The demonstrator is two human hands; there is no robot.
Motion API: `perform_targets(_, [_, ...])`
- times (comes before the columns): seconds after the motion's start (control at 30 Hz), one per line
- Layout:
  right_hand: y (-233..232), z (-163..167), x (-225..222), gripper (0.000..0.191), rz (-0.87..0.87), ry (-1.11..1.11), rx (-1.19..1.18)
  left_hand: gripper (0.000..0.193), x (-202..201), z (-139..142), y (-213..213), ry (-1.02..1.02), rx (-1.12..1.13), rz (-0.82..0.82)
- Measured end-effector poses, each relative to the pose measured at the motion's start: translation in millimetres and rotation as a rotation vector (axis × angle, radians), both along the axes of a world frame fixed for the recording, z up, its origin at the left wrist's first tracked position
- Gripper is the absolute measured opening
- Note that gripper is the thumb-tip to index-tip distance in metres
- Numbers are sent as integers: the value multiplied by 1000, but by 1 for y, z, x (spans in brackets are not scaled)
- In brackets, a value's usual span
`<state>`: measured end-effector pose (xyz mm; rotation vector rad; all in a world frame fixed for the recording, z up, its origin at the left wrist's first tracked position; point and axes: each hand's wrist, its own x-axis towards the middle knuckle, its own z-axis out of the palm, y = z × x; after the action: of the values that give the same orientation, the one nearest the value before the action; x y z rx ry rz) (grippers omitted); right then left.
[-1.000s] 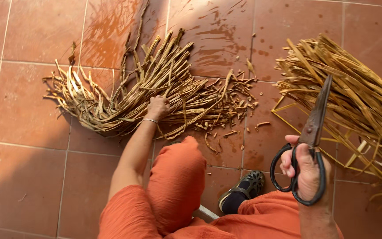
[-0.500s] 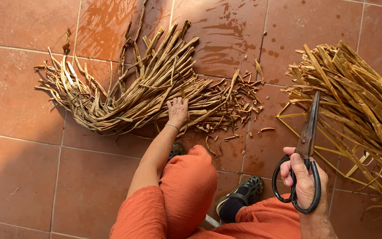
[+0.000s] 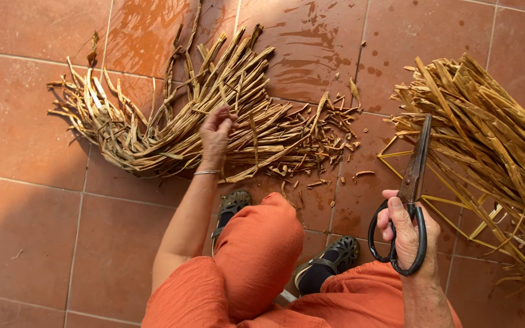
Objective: The person sits on a tiled floor and uses scissors to trim the ends off dried palm leaf strips, one strip at a time. They sort trimmed strips into a pile on the left and place cut-off tips in a growing scrap pile, occasionally lifting and repositioning a bundle of strips on a bamboo frame.
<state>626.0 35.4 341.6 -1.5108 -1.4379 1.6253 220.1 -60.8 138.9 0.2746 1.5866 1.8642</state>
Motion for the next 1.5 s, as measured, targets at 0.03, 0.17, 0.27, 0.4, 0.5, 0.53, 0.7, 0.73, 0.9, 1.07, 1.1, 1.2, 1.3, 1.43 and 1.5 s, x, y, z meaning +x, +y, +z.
perform_targets(0.03, [0, 1, 0, 32, 4, -7, 4, 33, -7, 11, -13, -33, 32, 37])
perform_targets(0.17, [-2, 3, -2, 30, 32, 14, 33, 26, -32, 18, -69, 11, 209, 342])
perform_targets(0.27, [-6, 6, -6, 29, 10, 1, 36, 24, -46, -9, -124, 122, 176, 536])
perform_targets(0.4, [-9, 8, -7, 30, 26, -4, 51, 54, -47, -42, -220, 829, -695, 360])
perform_targets(0.5, [-10, 8, -6, 30, 24, 1, 42, 68, -44, -66, -232, 907, -1414, -111])
perform_targets(0.53, [-10, 7, -5, 30, 26, 2, 41, 67, -39, -72, -230, 825, -1604, -295])
perform_targets(0.7, [-7, 2, -4, 31, 24, -9, 32, 24, -14, -113, -119, 1119, -1214, -437])
perform_targets(0.73, [-6, 1, -3, 31, 19, -16, 34, 26, -10, -117, -89, 979, -1184, -571])
perform_targets(0.9, [1, 0, -4, 33, 11, -46, 21, 39, -12, -114, 27, 1363, -929, -333])
perform_targets(1.07, [2, 3, -5, 35, -14, -78, -16, 81, -34, -121, 87, 1362, -928, -279])
perform_targets(1.1, [3, 4, -5, 35, -23, -85, -28, 83, -37, -125, 92, 1287, -958, -327])
perform_targets(1.2, [5, 5, -5, 36, -43, -95, -56, 55, -36, -139, 100, 922, -1168, -487])
perform_targets(1.3, [7, 5, -5, 36, -44, -82, -60, 19, -23, -148, 90, 690, -1225, -567])
perform_targets(1.43, [6, 3, -2, 35, -48, -70, -67, 8, 12, -153, 55, 511, -1187, -649])
perform_targets(1.5, [5, 4, -1, 35, -40, -61, -65, 15, 35, -154, 38, 701, -1121, -686])
